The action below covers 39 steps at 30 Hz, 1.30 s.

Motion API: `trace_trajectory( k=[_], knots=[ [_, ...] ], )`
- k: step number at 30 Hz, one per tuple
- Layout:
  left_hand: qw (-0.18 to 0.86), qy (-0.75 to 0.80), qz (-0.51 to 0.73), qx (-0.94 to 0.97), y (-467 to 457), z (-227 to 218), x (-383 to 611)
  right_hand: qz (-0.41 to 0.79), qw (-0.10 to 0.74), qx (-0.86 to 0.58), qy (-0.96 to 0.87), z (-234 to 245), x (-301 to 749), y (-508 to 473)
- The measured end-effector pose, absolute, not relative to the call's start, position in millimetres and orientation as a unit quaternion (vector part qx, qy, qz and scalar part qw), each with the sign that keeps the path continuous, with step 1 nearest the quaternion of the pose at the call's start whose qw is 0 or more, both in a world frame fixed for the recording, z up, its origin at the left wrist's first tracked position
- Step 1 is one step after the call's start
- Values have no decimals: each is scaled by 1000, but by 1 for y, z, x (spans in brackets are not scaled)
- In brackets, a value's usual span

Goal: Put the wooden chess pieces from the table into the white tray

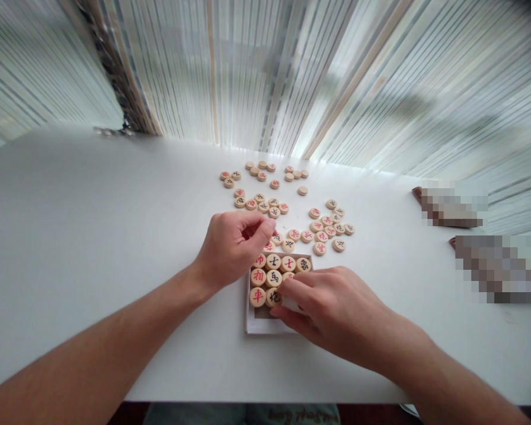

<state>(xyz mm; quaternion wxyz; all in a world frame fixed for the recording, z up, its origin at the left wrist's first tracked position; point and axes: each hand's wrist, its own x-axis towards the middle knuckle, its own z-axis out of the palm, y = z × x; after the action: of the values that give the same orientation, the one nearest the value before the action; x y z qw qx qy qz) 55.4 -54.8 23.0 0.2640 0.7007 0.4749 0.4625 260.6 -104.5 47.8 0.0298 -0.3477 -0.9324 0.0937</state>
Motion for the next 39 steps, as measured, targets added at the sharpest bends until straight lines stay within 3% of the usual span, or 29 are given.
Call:
trace_trajectory(
  k=[18,23,29,39],
  knots=[
    [262,478,461,700,-54,23,55,87,98,-343,-930,52,267,-99],
    [261,475,464,701,-53,24,54,151,237,-340,-897,55,279,-81],
    [298,479,467,681,-49,19,49,144,422,-460,-767,35,286,-49],
    [286,508,478,657,-40,19,39,168,516,-525,-656,7,303,-14]
  ],
)
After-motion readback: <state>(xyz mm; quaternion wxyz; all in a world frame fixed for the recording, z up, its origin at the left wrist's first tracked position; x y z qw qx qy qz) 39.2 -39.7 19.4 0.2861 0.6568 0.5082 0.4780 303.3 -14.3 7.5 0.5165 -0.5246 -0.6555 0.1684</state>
